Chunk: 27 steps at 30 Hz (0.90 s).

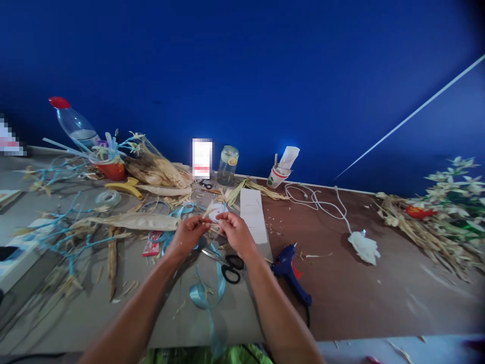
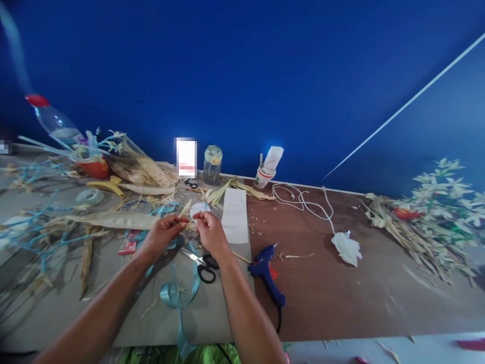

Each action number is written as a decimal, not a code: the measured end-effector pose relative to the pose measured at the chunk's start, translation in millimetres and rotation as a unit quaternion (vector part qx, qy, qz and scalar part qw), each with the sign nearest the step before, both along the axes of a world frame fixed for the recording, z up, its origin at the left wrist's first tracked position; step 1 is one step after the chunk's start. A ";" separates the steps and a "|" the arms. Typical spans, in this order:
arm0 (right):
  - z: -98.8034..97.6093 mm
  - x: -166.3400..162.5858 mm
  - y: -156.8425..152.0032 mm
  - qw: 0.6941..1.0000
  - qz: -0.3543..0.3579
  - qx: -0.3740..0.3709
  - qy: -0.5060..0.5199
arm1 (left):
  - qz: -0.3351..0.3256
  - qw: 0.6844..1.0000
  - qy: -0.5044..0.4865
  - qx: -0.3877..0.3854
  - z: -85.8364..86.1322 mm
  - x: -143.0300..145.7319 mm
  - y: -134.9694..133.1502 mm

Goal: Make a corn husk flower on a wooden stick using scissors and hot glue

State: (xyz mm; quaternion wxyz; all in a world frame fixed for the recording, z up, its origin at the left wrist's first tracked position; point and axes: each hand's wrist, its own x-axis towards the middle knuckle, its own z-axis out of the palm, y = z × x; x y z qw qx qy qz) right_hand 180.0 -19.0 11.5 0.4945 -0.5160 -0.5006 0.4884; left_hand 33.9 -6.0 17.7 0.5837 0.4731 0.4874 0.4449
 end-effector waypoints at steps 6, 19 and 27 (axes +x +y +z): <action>8.1 -5.2 -1.2 0.999 -0.005 -0.021 0.029 | 0.027 0.999 -0.001 0.022 -3.7 -1.0 -1.2; -2.4 -9.9 -0.3 0.997 -0.066 0.011 0.029 | -0.053 0.998 -0.038 0.017 -5.4 1.8 -6.8; 8.5 -11.2 -1.3 0.990 -0.084 -0.030 0.112 | -0.082 0.989 -0.121 -0.029 -10.1 -3.9 -6.3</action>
